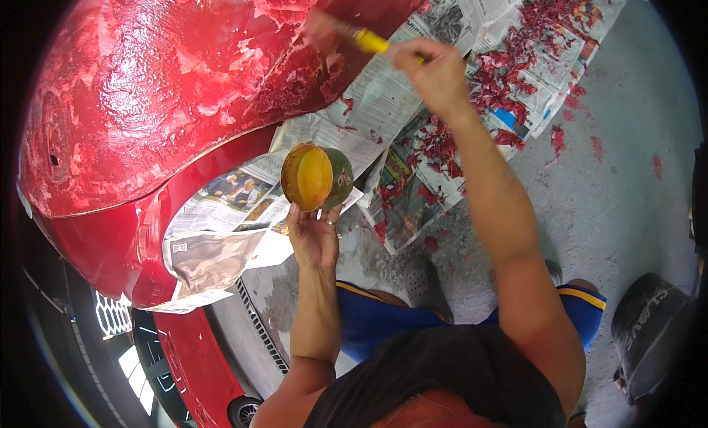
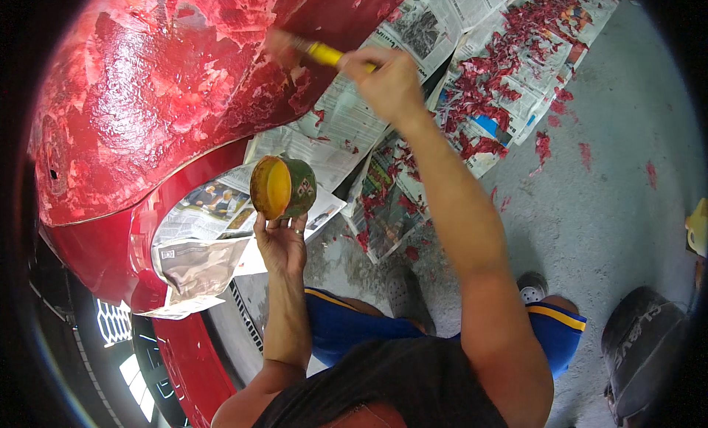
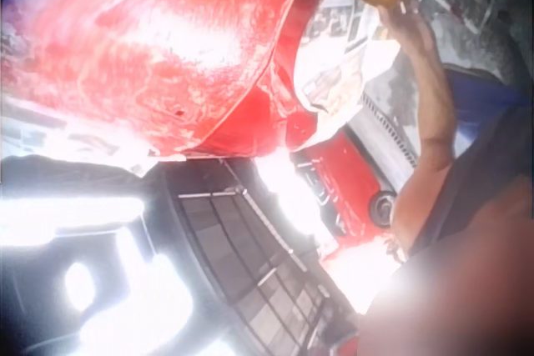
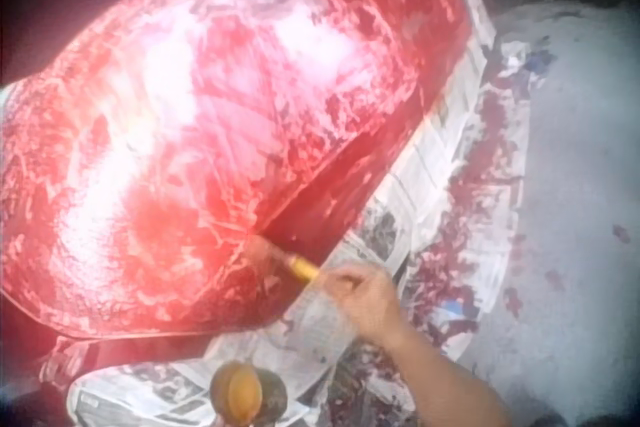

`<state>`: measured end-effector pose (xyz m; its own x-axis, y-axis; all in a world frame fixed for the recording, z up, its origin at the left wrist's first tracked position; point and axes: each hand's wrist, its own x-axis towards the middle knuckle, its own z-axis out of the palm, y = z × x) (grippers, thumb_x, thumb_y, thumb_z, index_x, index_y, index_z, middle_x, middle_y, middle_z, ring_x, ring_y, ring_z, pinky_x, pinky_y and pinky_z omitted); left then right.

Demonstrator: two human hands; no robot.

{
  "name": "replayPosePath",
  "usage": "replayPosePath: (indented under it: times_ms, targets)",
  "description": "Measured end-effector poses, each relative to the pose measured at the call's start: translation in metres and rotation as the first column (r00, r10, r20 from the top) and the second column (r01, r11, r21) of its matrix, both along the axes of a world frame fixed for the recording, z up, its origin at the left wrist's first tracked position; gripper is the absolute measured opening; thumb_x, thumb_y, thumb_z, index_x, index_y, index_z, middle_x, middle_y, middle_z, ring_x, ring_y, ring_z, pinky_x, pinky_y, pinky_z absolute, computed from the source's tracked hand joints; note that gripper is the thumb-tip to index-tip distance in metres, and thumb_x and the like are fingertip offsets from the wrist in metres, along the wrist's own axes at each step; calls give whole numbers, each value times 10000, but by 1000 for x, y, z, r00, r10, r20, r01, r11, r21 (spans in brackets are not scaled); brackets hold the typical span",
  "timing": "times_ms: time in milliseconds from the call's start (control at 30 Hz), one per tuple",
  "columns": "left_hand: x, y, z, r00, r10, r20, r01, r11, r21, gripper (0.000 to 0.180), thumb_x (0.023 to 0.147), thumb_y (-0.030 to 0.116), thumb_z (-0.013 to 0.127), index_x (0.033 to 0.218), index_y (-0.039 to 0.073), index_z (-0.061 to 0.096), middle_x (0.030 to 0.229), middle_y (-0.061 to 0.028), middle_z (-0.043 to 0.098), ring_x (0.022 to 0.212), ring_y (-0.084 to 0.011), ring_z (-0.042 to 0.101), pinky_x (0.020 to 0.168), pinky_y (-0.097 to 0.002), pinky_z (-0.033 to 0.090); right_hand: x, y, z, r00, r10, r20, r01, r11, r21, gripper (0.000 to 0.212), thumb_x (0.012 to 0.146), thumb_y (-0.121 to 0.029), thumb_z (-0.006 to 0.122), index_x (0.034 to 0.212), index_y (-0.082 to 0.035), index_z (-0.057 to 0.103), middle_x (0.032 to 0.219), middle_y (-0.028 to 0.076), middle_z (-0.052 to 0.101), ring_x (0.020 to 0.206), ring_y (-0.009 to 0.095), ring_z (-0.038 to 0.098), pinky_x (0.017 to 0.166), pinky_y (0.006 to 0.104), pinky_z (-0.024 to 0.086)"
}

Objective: The person paints a red car fender with yellow paint using a brush. They repeatedly dip the brush into a small container and apply paint to the curved surface, working along the edge and over newspaper laid on the floor.

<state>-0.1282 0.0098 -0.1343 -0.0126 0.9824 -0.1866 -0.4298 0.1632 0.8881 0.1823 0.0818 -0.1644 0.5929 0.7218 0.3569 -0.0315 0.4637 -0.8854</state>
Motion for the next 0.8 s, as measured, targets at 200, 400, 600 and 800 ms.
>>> replayPosePath:
  times_ms: [200,400,600,800]
  targets:
    - [-1,-3,1,1000,17,-11,-17,1000,-18,589,876,353,728,1305,6,522,1327,-159,527,1235,-337,519,1048,-510,498,51,10,8,905,-410,-112,408,912,-41,173,864,-158,756,963,-17,755,775,40,704,669,92,609,643,256,490]
    - [6,-3,-2,999,26,-39,-26,1000,-10,549,894,345,708,1287,2,535,1249,-145,602,1218,-327,542,984,-488,549,-14,2,33,701,-587,404,557,805,203,155,857,-123,733,973,-21,722,826,122,641,729,248,660,585,327,507]
    - [8,-2,-8,996,-40,-82,39,999,-8,563,886,352,719,1288,5,530,1315,-146,544,1220,-321,534,1004,-488,536,-91,-32,54,814,-291,503,160,944,288,128,826,-87,731,941,-31,720,772,107,607,689,300,632,582,362,516]
    - [7,-1,-11,994,-55,-92,52,998,-37,574,875,342,736,1286,0,526,1302,-156,534,1208,-320,535,1005,-479,531,-24,-12,51,977,35,209,-51,996,69,224,859,-173,759,1034,-33,749,882,77,730,764,171,689,666,313,538]
